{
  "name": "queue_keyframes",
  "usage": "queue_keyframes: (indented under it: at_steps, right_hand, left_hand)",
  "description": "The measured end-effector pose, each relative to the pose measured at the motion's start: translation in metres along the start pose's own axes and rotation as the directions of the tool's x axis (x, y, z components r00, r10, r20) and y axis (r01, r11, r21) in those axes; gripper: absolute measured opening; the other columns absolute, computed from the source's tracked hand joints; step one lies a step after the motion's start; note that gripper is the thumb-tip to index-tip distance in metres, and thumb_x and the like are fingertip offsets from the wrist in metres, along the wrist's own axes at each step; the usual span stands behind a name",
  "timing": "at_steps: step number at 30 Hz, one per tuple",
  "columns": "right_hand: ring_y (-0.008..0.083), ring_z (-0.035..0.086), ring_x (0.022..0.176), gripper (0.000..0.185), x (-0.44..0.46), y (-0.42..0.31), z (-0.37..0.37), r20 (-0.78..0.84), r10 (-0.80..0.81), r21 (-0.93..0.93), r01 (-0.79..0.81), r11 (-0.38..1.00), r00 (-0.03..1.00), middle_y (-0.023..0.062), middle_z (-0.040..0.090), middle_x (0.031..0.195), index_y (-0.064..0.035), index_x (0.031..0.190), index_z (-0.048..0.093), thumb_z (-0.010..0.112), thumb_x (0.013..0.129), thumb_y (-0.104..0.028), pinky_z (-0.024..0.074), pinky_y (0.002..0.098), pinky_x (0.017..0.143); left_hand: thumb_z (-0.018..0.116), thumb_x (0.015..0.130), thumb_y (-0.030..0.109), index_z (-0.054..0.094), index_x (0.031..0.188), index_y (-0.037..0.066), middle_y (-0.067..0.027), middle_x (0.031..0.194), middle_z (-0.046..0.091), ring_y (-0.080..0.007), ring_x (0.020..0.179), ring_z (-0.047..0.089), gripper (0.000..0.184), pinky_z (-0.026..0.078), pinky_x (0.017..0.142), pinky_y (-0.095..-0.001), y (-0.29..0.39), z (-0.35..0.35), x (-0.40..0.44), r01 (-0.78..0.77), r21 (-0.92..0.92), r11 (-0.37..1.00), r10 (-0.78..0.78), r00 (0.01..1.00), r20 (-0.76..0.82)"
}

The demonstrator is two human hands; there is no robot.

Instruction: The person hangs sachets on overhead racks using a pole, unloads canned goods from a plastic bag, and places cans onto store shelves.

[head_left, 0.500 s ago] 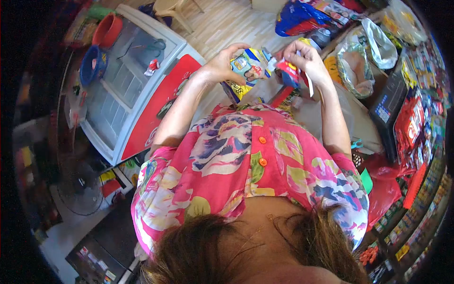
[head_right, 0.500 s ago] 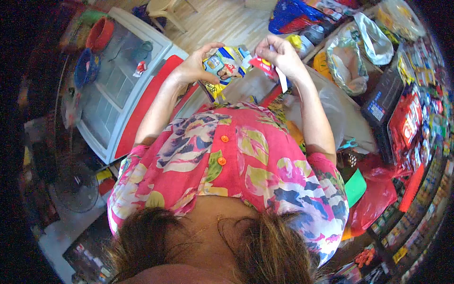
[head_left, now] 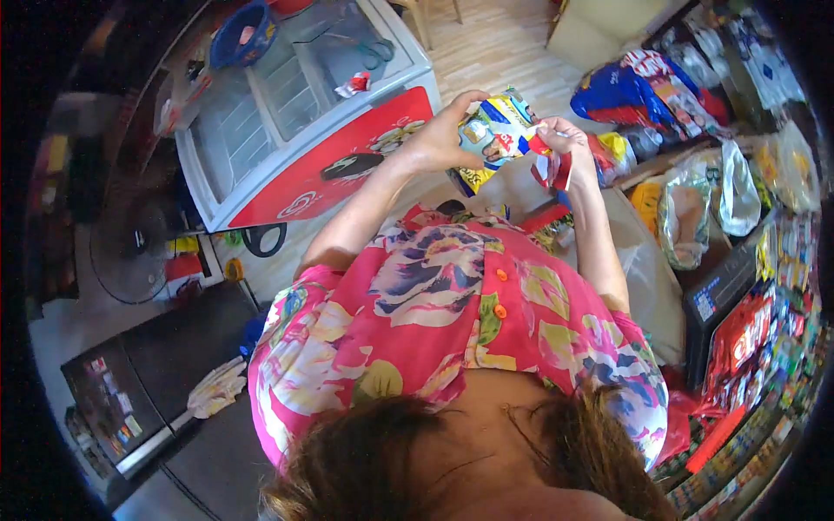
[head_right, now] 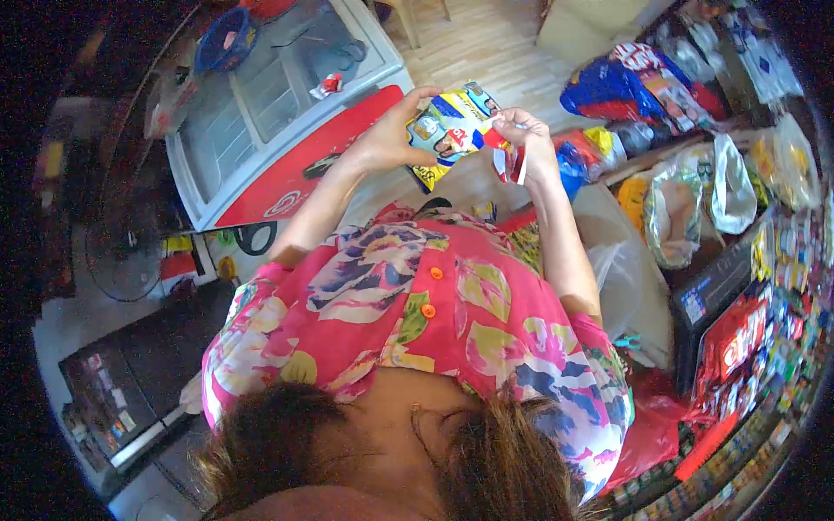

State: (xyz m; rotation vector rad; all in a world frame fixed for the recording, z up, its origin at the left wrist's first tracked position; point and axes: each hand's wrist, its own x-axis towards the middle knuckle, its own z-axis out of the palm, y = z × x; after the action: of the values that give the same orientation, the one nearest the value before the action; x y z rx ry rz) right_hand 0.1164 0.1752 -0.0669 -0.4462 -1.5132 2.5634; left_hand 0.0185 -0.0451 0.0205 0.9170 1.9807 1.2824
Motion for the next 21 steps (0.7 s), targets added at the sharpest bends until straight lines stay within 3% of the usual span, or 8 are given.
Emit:
queue_keyframes:
  at_steps: [1,4,5,8,10,13,17,21]
  right_hand:
    - [0.0113,0.054,0.055,0.012,0.012,-0.011,-0.002,0.025,-0.029,0.036,0.028,0.999,0.999,0.0018,0.059,0.070,-0.0036,0.087,0.061,0.063,0.079,-0.013,0.0430,0.0233,0.048]
    - [0.0124,0.054,0.060,0.012,0.046,-0.061,0.006,-0.282,-0.107,0.225,0.174,0.959,0.953,0.0000,0.053,0.070,-0.0052,0.087,0.057,0.061,0.078,-0.011,0.0426,0.0270,0.044]
    - [0.0135,0.054,0.060,0.011,0.066,-0.042,-0.025,-0.225,-0.100,0.223,0.151,0.963,0.969,0.0003,0.052,0.068,-0.0050,0.086,0.056,0.059,0.077,-0.012,0.0427,0.0277,0.044]
    - [0.0145,0.048,0.047,0.019,0.083,-0.046,0.020,-0.062,-0.080,0.000,0.080,0.997,0.995,0.0041,0.053,0.066,-0.0054,0.084,0.055,0.053,0.078,-0.024,0.0443,0.0292,0.043]
    - [0.0161,0.044,0.039,0.024,0.129,0.000,0.038,-0.070,-0.133,-0.139,0.123,0.983,0.989,0.0049,0.051,0.059,-0.0059,0.077,0.054,0.051,0.079,-0.029,0.0384,0.0308,0.033]
    - [0.0209,0.053,0.058,0.035,0.154,0.026,0.097,-0.014,-0.132,-0.328,0.120,0.937,0.991,0.0092,0.053,0.058,-0.0020,0.069,0.056,0.054,0.079,-0.036,0.0407,0.0375,0.056]
    - [0.0390,0.055,0.070,0.036,0.212,0.063,0.168,0.203,-0.438,-0.657,0.454,0.602,0.876,0.0204,0.058,0.067,-0.0005,0.073,0.055,0.049,0.086,-0.033,0.0397,0.0463,0.063]
    - [0.0348,0.050,0.080,0.020,0.249,0.109,0.204,0.279,-0.692,-0.778,0.579,0.244,0.666,0.0143,0.052,0.080,-0.0083,0.084,0.049,0.057,0.083,-0.027,0.0355,0.0481,0.066]
  left_hand:
    - [0.073,0.055,0.001,0.037,0.128,0.006,-0.0112,0.117,0.050,-0.0191,0.113,0.046,0.082,0.035,0.097,-0.0304,0.003,-0.005,-0.001,-0.031,-0.030,0.999,0.032,0.999,0.018]
    - [0.074,0.052,0.002,0.037,0.127,0.005,-0.0109,0.110,0.052,-0.0213,0.108,0.049,0.084,0.037,0.095,-0.0296,-0.015,-0.029,-0.022,-0.153,0.029,0.988,0.153,0.988,0.004]
    - [0.073,0.050,0.001,0.040,0.125,0.002,-0.0117,0.114,0.051,-0.0214,0.112,0.048,0.081,0.035,0.097,-0.0293,-0.011,-0.018,-0.032,-0.032,-0.058,0.998,0.034,0.999,0.029]
    - [0.072,0.049,-0.001,0.040,0.125,0.001,-0.0125,0.118,0.050,-0.0211,0.114,0.047,0.083,0.034,0.098,-0.0294,-0.007,-0.012,-0.051,0.034,-0.077,0.996,-0.044,0.990,-0.133]
    - [0.072,0.049,-0.001,0.038,0.127,0.000,-0.0128,0.120,0.050,-0.0217,0.114,0.046,0.085,0.034,0.098,-0.0301,-0.020,-0.009,-0.061,0.090,-0.093,0.992,-0.107,0.974,-0.198]
    - [0.072,0.048,-0.003,0.037,0.128,0.001,-0.0123,0.122,0.049,-0.0214,0.116,0.045,0.088,0.034,0.098,-0.0305,-0.027,0.000,-0.079,0.142,-0.172,0.975,-0.187,0.940,-0.285]
    - [0.073,0.048,-0.004,0.035,0.129,0.001,-0.0120,0.121,0.049,-0.0208,0.116,0.045,0.090,0.035,0.098,-0.0305,-0.048,-0.009,-0.100,0.107,-0.180,0.978,-0.175,0.889,-0.423]
    - [0.072,0.048,-0.007,0.036,0.129,0.000,-0.0115,0.119,0.051,-0.0198,0.114,0.046,0.089,0.036,0.097,-0.0299,-0.069,0.012,-0.129,0.179,-0.235,0.955,-0.279,0.811,-0.514]
